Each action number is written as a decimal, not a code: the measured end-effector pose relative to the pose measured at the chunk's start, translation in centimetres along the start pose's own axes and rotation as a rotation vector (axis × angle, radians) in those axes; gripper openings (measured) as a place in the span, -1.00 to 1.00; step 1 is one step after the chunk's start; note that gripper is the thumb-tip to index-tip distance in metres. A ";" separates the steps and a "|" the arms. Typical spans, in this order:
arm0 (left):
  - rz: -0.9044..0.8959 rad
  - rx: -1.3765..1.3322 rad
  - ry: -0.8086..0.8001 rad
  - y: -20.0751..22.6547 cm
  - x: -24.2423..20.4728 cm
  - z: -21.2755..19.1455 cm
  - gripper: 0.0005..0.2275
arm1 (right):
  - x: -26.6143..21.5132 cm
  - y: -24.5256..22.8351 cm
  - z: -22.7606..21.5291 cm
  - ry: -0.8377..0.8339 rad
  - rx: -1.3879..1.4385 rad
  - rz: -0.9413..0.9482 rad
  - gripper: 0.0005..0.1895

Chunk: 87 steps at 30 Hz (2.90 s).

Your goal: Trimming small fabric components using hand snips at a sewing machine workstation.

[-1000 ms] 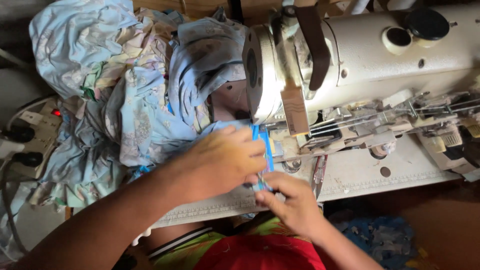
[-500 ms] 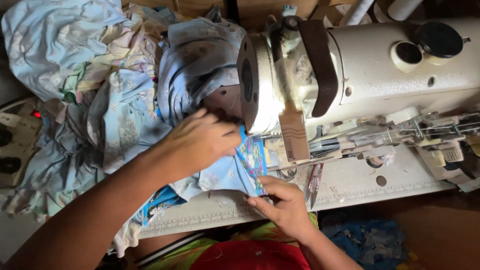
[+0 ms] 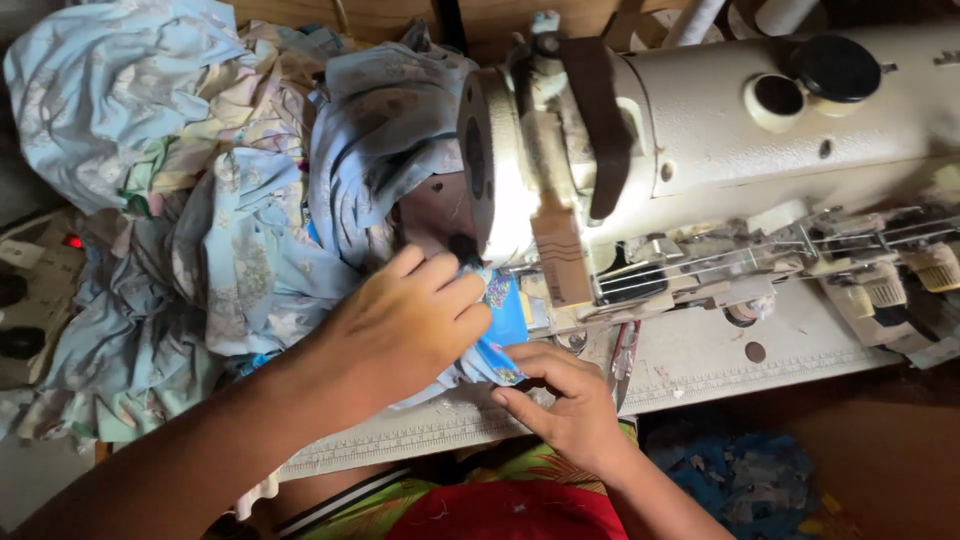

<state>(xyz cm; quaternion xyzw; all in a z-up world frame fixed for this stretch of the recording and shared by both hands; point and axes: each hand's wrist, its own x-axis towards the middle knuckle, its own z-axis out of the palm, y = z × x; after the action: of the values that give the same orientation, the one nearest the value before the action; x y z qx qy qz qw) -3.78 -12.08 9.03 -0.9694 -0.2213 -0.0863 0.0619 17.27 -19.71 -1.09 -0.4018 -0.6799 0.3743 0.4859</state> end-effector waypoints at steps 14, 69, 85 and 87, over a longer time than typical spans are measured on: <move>-0.021 -0.171 -0.361 -1.1 1.5 1.0 -0.95 | -2.2 0.1 0.5 0.008 0.069 0.000 -0.87; -0.088 0.199 0.349 3.3 -0.9 1.5 -0.84 | -0.5 0.3 0.5 0.232 -0.425 -0.338 -0.84; -0.664 -0.294 0.462 -1.7 0.3 3.4 -0.82 | 0.7 0.0 -1.8 -0.079 -0.568 0.299 -0.53; -0.891 -0.492 0.457 -2.0 2.2 5.0 -0.93 | -1.8 0.2 -4.2 0.207 -0.628 -0.002 -0.69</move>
<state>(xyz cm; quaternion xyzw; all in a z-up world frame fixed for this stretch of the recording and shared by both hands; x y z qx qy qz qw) -2.00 -8.60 4.73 -0.7246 -0.5640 -0.3611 -0.1624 21.70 -20.76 -0.82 -0.5671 -0.7096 0.1031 0.4053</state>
